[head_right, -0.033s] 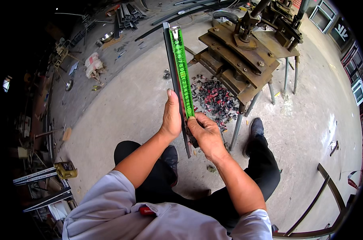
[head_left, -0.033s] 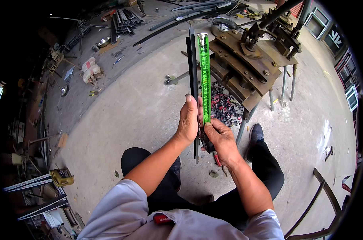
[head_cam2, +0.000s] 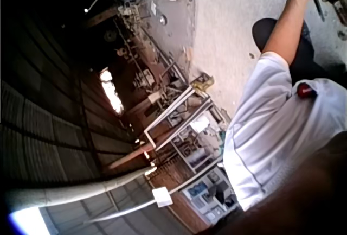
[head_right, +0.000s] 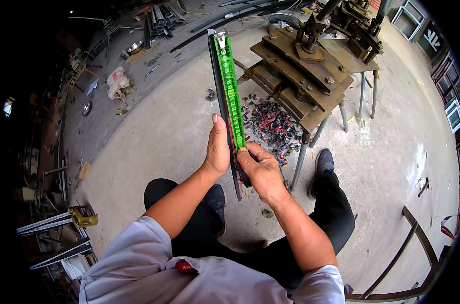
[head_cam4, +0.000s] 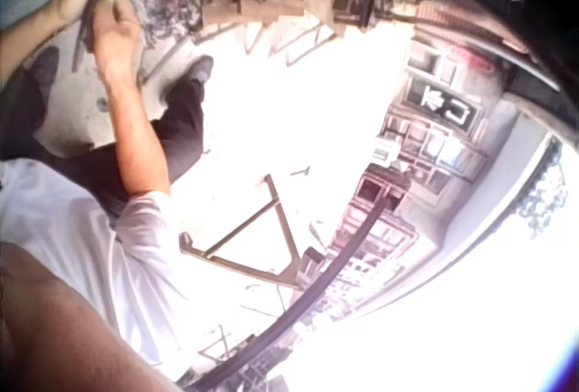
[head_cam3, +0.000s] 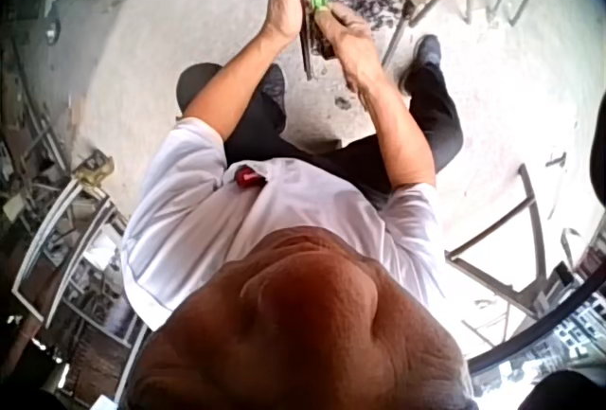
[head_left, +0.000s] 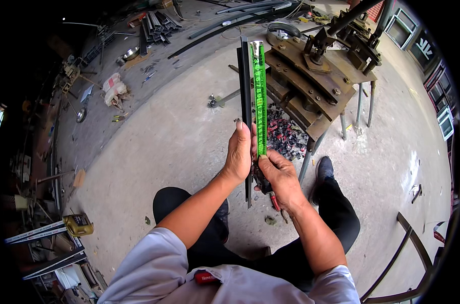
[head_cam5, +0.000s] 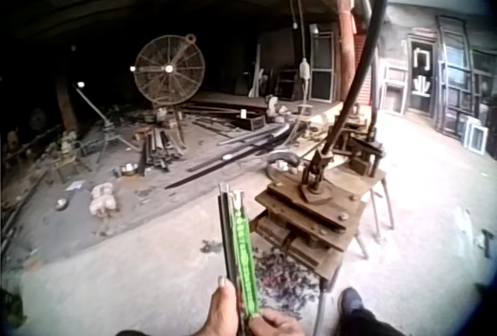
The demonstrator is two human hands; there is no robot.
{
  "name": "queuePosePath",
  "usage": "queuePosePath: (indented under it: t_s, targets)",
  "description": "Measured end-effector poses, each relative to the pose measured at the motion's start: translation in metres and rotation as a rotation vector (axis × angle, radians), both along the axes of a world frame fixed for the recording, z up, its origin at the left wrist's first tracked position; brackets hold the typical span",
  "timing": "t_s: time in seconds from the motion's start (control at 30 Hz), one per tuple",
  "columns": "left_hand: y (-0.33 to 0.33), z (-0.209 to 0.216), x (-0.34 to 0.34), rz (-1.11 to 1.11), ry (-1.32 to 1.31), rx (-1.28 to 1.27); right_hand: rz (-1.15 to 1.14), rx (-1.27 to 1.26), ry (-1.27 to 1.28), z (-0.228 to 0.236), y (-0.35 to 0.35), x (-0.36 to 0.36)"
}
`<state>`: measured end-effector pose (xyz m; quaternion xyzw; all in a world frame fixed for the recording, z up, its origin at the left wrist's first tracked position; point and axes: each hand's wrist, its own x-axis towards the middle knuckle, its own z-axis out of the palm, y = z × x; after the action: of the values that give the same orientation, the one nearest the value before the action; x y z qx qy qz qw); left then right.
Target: The person measures a long red metal strip with a green tape measure, then peels off its protective film. The person repeats the measuring and peeling process on a second red metal strip.
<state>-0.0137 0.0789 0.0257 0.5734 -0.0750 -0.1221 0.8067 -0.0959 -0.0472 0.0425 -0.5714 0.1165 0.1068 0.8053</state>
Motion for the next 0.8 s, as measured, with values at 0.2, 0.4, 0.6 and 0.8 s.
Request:
queuePosePath:
  t_s: [0.2, 0.4, 0.6, 0.8]
  targets:
    - [0.001, -0.008, -0.003, -0.066, -0.068, 0.158, -0.017, 0.022, -0.018, 0.006, -0.005, -0.003]
    - [-0.003, -0.01, -0.008, -0.037, -0.093, 0.181, -0.019, 0.018, -0.035, 0.003, -0.009, -0.006]
    - [-0.001, -0.014, -0.006, -0.061, -0.099, 0.17, 0.001, 0.032, -0.001, 0.011, -0.009, -0.007]
    - [0.0, -0.012, -0.007, -0.053, -0.075, 0.2, 0.01, 0.028, 0.014, 0.009, -0.009, -0.008]
